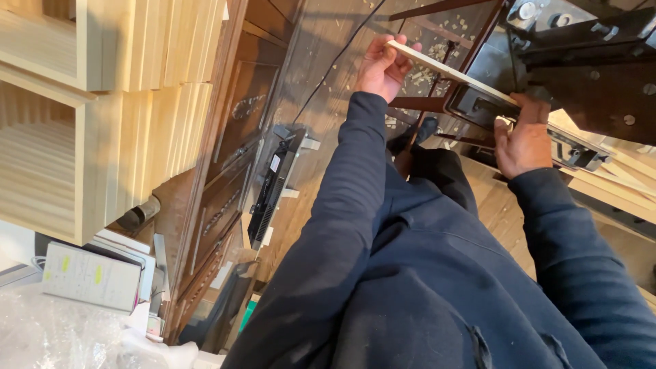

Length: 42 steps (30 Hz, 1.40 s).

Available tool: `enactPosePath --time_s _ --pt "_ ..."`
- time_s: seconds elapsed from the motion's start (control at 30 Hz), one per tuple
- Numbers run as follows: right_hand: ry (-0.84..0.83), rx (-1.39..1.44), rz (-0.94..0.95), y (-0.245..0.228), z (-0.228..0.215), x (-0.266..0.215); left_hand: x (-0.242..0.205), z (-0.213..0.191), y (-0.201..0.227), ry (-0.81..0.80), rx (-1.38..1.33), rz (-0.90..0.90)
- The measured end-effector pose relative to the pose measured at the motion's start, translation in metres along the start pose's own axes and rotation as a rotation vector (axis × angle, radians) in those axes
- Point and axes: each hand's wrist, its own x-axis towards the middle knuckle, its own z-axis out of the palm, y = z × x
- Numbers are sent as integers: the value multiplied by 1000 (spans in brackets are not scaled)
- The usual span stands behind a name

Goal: Using a miter-cutting machine to process thin wood strips for frame assembly.

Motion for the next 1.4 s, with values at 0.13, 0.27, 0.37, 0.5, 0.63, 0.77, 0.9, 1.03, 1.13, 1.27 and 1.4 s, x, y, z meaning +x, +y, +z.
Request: enactPosePath --time_s 0.13,0.27,0.37,0.5,0.63,0.77,0.9,1.03,1.13,1.27,1.4 --pt "5 1 6 2 2 0 2 -6 -4 29 -1 24" --pt "-2 -5 -11 -2 -1 0 2 -5 -4 31 9 35" --pt "-6 -8 -5 -2 -1 1 3 -5 -4 24 9 36" --pt "0 -11 -30 -2 1 0 2 -4 -1 28 8 30" --pt "-1 11 -3 -4 1 -1 0 -7 3 34 -1 2" --pt "24 3 -6 -3 2 -2 -6 34 38 -48 79 -2" --pt "38 -11 12 -10 1 0 3 55 89 -42 161 332" --pt "18 -13 97 -13 0 1 6 140 103 -102 128 295" --pt "42 -30 78 -13 0 -1 8 203 67 -366 514 -42" --pt "7 -17 131 -12 -3 -1 17 226 -10 -614 1481 -209" --pt "-36 35 157 -16 -13 2 30 227 -51 -770 2130 -235"
